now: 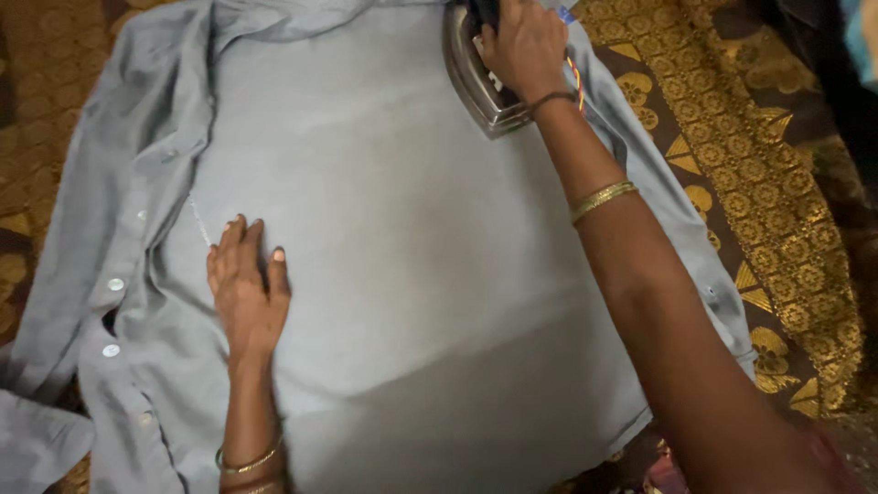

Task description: The person irons a light blue button-up shirt laid out on a patterned floor mat. They use a handheld electric iron to smooth the fabric, moving it across the front panels and sleeves while using their other hand to hold the shirt in place.

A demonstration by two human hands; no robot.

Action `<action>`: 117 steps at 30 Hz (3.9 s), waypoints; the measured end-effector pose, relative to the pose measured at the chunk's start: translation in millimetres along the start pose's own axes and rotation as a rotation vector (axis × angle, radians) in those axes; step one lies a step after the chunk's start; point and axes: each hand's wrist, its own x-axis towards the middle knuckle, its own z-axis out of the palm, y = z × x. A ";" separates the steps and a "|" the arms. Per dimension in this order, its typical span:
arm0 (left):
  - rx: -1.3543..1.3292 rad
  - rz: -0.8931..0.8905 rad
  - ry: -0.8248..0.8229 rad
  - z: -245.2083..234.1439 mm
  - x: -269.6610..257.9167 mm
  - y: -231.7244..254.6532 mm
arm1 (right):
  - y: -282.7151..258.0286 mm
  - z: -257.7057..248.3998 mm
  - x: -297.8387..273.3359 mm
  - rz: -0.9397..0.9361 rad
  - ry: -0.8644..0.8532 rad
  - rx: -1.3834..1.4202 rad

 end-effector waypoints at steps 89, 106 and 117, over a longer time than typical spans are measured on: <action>-1.093 -1.104 -0.737 -91.7 -301.0 142.3 | 4.1 -439.2 -242.1 -0.212 -1.004 0.226; -1.378 -1.546 -0.393 -49.0 -289.8 178.9 | 29.2 -401.5 -243.3 -0.566 -1.007 0.635; -1.254 -1.265 -0.261 -38.9 -302.1 193.2 | -23.2 -400.0 -234.8 -0.697 -0.955 0.787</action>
